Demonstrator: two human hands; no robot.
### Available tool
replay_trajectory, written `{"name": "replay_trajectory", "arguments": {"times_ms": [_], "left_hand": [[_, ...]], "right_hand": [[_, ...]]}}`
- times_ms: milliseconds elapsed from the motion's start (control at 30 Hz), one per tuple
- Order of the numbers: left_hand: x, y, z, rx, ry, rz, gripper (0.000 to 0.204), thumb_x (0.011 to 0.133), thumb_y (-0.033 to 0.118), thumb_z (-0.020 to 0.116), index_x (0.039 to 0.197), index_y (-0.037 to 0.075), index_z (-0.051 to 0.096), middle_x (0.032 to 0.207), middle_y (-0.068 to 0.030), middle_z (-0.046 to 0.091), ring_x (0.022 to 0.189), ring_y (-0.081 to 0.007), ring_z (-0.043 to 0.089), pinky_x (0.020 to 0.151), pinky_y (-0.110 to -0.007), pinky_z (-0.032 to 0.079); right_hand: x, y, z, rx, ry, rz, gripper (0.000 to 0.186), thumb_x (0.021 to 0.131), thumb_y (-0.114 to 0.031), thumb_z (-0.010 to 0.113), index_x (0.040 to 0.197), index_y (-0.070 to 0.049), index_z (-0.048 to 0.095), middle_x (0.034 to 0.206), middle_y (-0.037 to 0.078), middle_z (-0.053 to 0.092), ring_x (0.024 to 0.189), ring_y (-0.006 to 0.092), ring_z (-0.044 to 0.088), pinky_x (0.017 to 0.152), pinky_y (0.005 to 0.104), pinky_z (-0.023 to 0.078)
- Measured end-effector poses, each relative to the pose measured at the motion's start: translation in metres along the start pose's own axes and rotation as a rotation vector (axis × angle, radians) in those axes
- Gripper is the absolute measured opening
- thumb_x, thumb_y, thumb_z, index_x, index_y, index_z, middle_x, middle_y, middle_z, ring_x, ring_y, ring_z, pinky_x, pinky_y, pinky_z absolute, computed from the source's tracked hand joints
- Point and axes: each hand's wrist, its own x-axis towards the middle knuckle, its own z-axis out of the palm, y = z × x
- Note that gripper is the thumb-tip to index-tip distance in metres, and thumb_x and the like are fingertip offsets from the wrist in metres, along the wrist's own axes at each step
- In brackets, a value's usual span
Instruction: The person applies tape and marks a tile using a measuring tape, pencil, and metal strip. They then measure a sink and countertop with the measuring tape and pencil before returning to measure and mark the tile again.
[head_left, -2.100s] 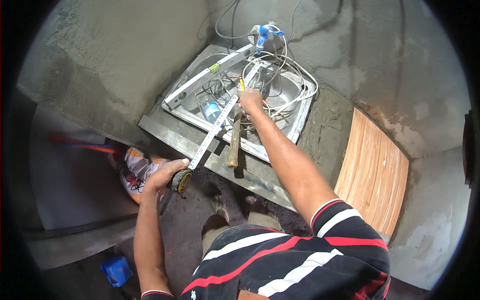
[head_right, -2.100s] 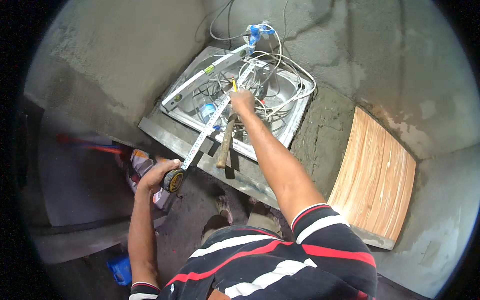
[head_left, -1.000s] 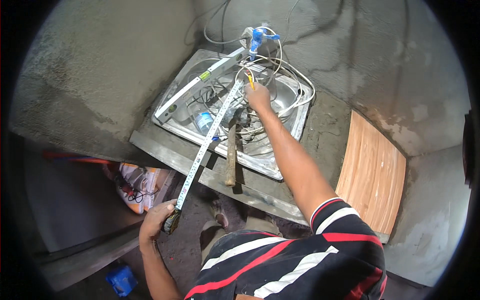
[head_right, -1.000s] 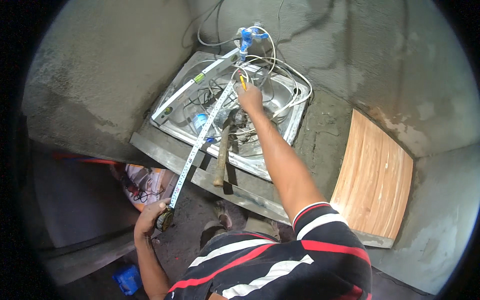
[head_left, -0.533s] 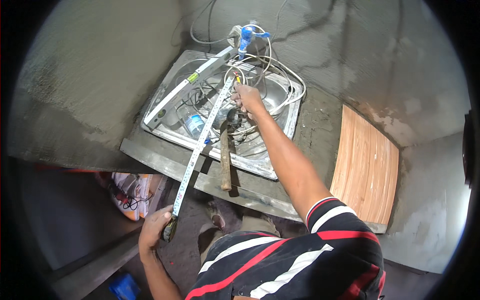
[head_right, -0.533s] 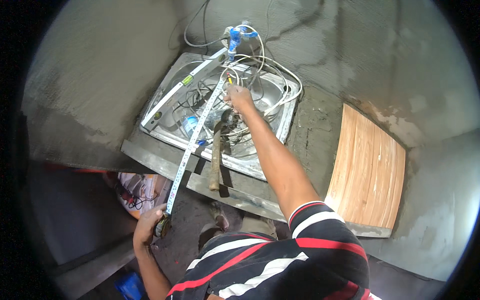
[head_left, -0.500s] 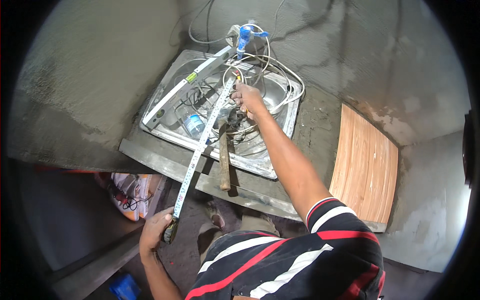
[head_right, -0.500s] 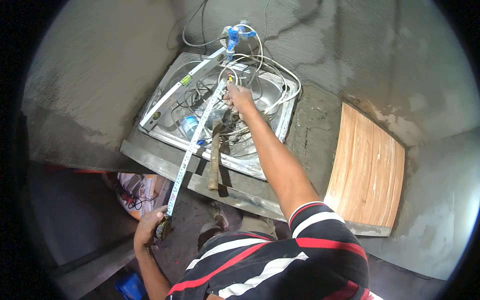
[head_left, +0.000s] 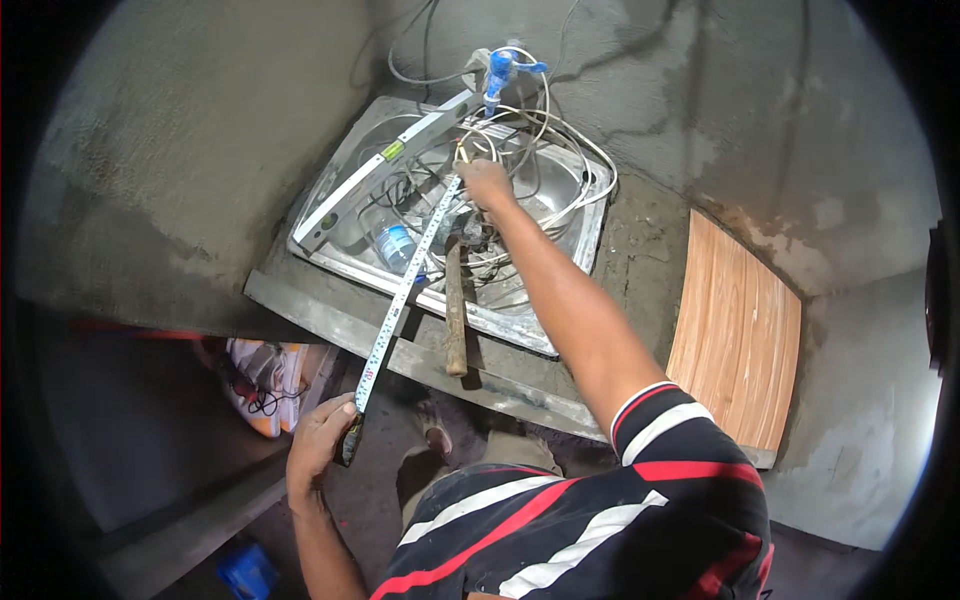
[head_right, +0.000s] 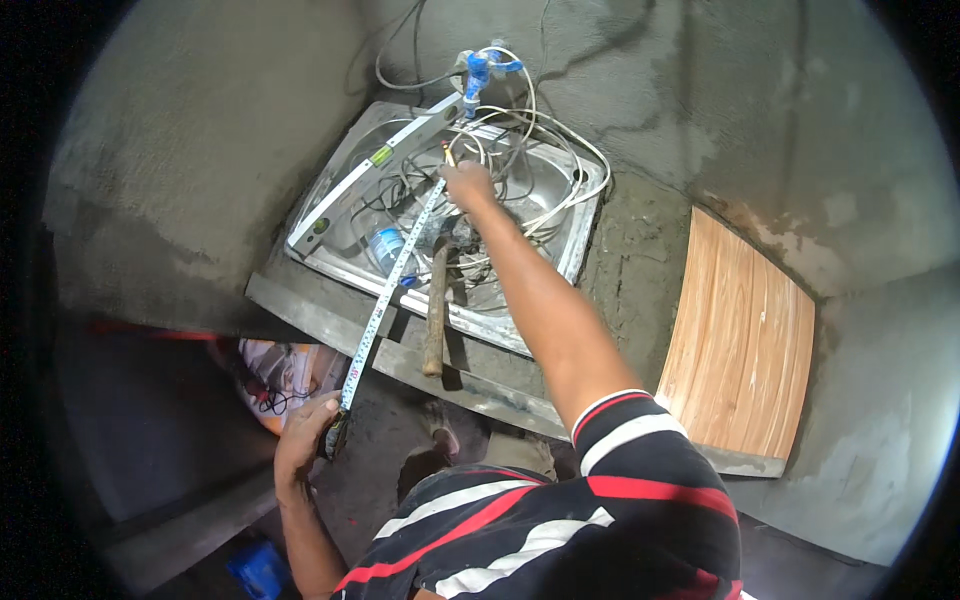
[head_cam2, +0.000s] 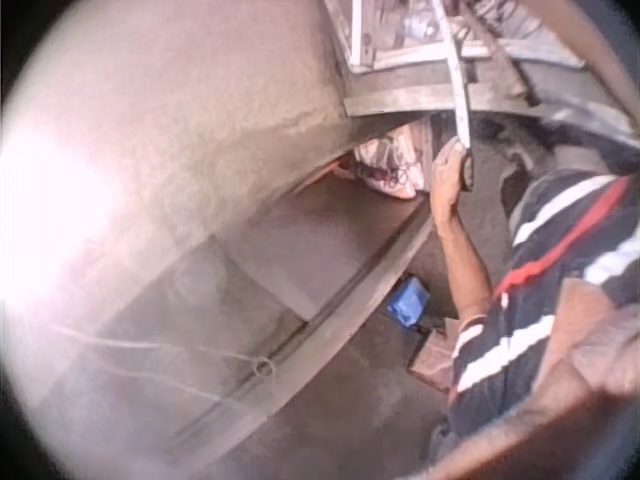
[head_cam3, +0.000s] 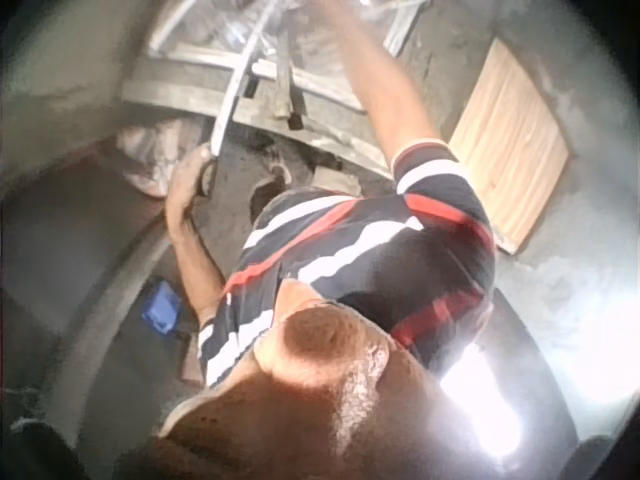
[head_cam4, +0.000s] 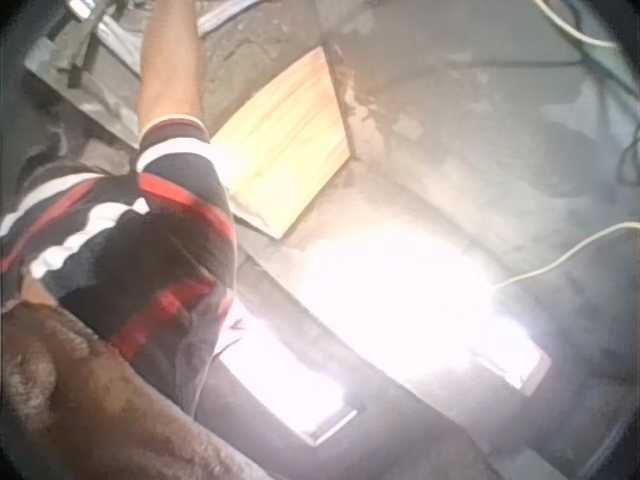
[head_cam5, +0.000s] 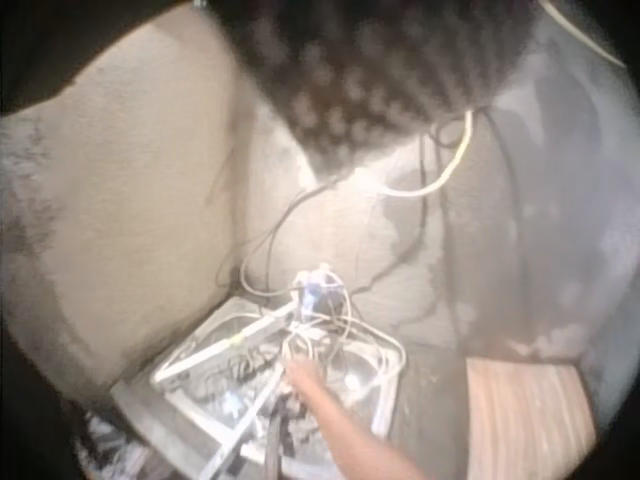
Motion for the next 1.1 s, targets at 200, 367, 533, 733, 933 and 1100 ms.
{"name": "replay_trajectory", "arguments": {"times_ms": [200,367,533,733,933,1100], "left_hand": [[0.031,0.006,0.001,0.000,-0.053,0.038,0.045,0.101,0.031,0.062,0.126,-0.005,0.069,0.103,0.0003,0.069,0.091,-0.0088,0.058,0.083,-0.024,0.046],[0.038,0.003,-0.001,0.012,-0.058,0.042,0.046,0.103,0.031,0.061,0.127,-0.007,0.067,0.106,-0.0012,0.068,0.095,-0.0098,0.059,0.085,-0.025,0.045],[0.043,0.013,0.003,0.102,-0.045,0.012,0.044,0.103,0.031,0.060,0.127,-0.005,0.068,0.107,-0.0022,0.069,0.098,-0.0112,0.059,0.088,-0.025,0.045],[0.045,0.008,0.006,0.059,-0.022,0.093,0.041,0.101,0.032,0.064,0.122,-0.002,0.072,0.096,-0.0006,0.070,0.086,-0.0091,0.059,0.079,-0.025,0.047],[0.043,0.020,0.016,0.037,0.021,0.104,0.037,0.099,0.029,0.067,0.118,-0.002,0.073,0.091,-0.0004,0.068,0.082,-0.0069,0.056,0.073,-0.024,0.045],[0.040,0.029,0.017,0.142,0.071,0.088,0.036,0.099,0.029,0.067,0.116,-0.002,0.073,0.086,0.0008,0.066,0.077,-0.0063,0.055,0.068,-0.024,0.043]], "right_hand": [[0.029,0.031,0.014,-0.329,0.142,-0.046,0.032,0.087,-0.025,0.071,0.089,0.007,0.071,0.073,0.017,0.068,0.058,0.0234,0.066,0.055,0.0371,0.052],[0.001,0.017,0.020,-0.455,0.073,-0.080,0.044,0.089,-0.036,0.063,0.086,0.007,0.072,0.077,0.026,0.070,0.068,0.0355,0.072,0.068,0.0475,0.055],[-0.001,0.015,0.011,-0.466,0.121,-0.089,0.044,0.087,-0.038,0.063,0.090,0.005,0.076,0.092,0.031,0.071,0.094,0.0488,0.069,0.087,0.0517,0.053],[-0.007,0.008,0.012,-0.211,0.121,-0.005,0.044,0.088,-0.038,0.065,0.089,0.005,0.074,0.088,0.030,0.071,0.089,0.0463,0.069,0.081,0.0516,0.051],[0.001,0.008,0.010,-0.261,0.188,-0.037,0.037,0.088,-0.032,0.068,0.089,0.004,0.073,0.080,0.024,0.071,0.074,0.0401,0.069,0.067,0.0486,0.052],[-0.005,-0.002,0.015,0.352,0.035,0.299,0.020,0.092,-0.022,0.068,0.086,-0.003,0.064,0.064,0.004,0.054,0.047,0.0141,0.048,0.038,0.0327,0.032]]}}
